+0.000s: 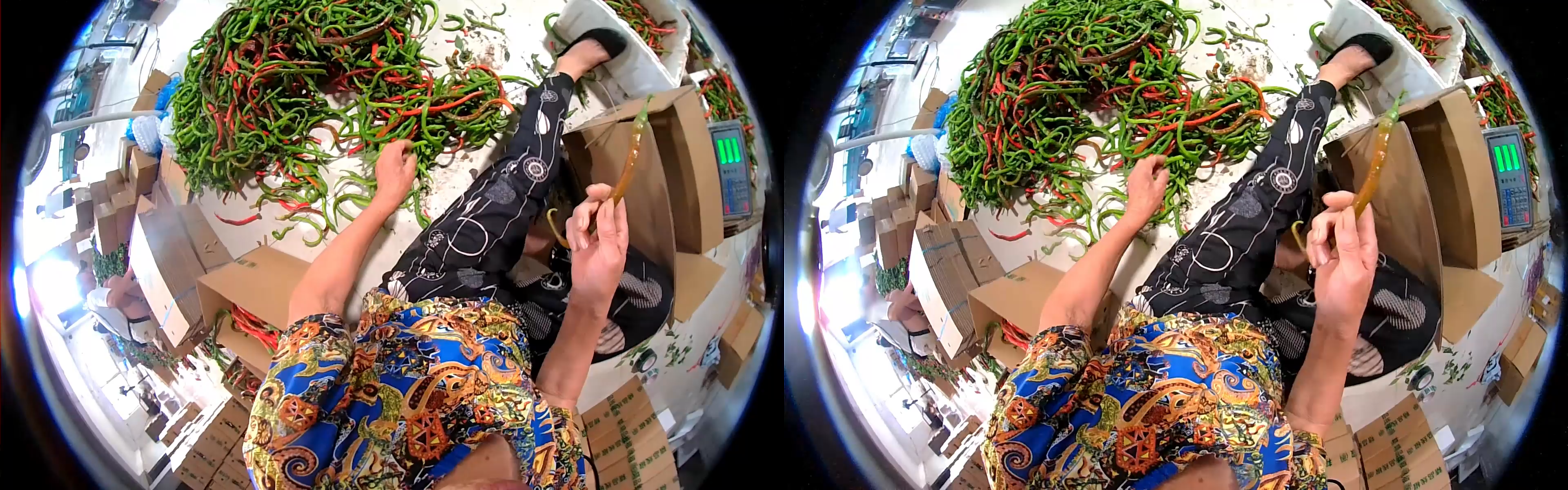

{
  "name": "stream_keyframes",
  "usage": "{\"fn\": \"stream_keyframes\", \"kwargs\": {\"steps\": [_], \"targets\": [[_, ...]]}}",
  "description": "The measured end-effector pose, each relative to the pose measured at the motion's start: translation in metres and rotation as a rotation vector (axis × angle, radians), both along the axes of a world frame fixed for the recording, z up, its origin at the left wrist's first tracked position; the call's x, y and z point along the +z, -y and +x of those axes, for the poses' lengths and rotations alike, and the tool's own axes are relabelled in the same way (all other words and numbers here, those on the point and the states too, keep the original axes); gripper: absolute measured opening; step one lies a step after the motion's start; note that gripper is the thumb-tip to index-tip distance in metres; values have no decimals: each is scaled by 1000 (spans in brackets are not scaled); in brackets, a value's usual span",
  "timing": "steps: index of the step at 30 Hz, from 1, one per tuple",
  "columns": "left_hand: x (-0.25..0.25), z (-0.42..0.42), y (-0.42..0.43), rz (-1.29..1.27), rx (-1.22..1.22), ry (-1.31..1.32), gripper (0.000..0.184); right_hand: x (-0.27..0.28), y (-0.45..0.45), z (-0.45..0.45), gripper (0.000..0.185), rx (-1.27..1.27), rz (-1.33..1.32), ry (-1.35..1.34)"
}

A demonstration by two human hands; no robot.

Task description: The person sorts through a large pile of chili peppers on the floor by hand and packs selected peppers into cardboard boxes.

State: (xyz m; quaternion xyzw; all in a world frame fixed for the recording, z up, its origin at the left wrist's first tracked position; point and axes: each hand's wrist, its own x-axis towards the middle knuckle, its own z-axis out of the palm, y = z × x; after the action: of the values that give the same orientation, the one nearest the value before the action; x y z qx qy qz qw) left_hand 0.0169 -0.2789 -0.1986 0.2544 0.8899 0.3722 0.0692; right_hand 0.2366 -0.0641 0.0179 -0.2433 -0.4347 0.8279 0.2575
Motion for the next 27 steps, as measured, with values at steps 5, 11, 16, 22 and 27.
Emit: {"fn": "stream_keyframes", "kwargs": {"steps": [5, 11, 16, 22, 27], "targets": [[-3, -33, -73, -2, -193, -382, 26, -15, 3, -34, 16, -25, -324, -31], [-29, -72, -93, -311, -341, -531, 14, -58, 6, -66, 13, -16, -614, -33], [78, -72, -68, -90, -252, -151, 15, -77, 12, -78, 16, -39, -612, 105], [125, -5, -79, 79, -523, 200, 16, -89, 21, -106, 41, 110, -623, 102], [74, -36, -107, 129, -448, 386, 33, -89, 23, -107, 26, -111, -445, 217]]}}
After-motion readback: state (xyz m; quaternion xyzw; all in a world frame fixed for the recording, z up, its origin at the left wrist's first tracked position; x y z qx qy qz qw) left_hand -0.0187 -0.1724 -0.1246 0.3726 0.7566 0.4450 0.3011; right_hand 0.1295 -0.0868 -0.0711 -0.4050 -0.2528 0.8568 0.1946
